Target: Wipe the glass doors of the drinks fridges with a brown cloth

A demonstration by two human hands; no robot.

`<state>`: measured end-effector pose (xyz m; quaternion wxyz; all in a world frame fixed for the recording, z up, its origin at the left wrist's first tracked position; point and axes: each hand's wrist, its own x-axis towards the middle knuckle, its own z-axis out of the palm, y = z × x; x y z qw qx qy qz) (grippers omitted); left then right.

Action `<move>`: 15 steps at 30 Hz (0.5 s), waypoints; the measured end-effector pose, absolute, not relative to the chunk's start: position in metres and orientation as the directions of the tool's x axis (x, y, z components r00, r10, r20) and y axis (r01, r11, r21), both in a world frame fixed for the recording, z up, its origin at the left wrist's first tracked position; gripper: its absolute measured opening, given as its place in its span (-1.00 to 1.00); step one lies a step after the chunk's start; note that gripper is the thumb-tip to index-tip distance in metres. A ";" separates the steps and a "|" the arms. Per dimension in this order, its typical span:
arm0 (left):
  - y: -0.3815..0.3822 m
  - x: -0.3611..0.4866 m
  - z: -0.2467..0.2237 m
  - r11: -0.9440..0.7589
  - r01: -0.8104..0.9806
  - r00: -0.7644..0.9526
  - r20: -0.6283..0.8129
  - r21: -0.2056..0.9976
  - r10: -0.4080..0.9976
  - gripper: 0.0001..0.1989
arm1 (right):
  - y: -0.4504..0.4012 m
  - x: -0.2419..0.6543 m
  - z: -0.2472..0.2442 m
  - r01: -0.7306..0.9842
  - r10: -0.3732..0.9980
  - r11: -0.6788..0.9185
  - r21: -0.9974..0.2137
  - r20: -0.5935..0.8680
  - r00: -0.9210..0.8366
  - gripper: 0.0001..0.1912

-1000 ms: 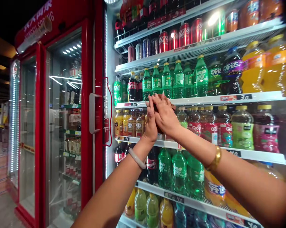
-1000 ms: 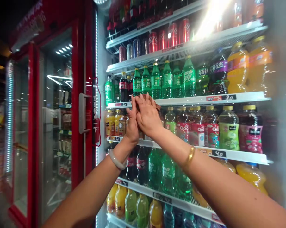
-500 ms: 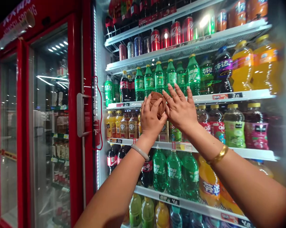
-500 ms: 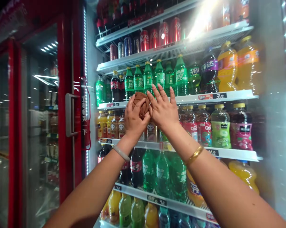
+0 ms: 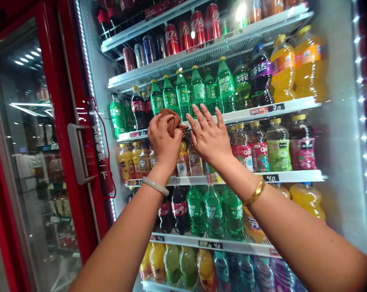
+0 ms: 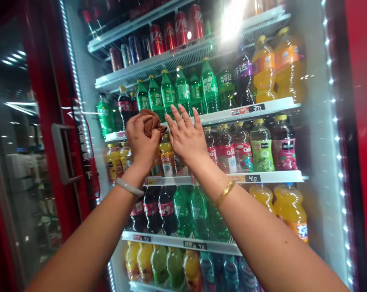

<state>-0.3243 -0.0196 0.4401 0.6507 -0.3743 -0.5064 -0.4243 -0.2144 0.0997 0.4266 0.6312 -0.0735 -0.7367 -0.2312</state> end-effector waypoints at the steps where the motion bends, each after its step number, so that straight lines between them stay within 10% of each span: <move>1: -0.016 -0.321 0.443 0.355 0.934 0.119 0.975 -0.045 -0.189 -0.64 | 0.100 -0.212 0.428 0.397 -0.179 0.884 0.245 0.964 -0.198 -0.40; 11: 0.003 -0.288 0.377 0.243 0.841 0.437 0.872 -0.483 0.220 -0.59 | 0.142 -0.162 0.432 0.445 -0.142 0.869 0.215 0.971 -0.193 -0.43; 15: 0.011 -0.285 0.412 0.306 0.904 0.287 0.955 -0.298 0.080 -0.62 | 0.146 -0.164 0.423 0.474 -0.125 0.861 0.183 0.981 -0.151 -0.41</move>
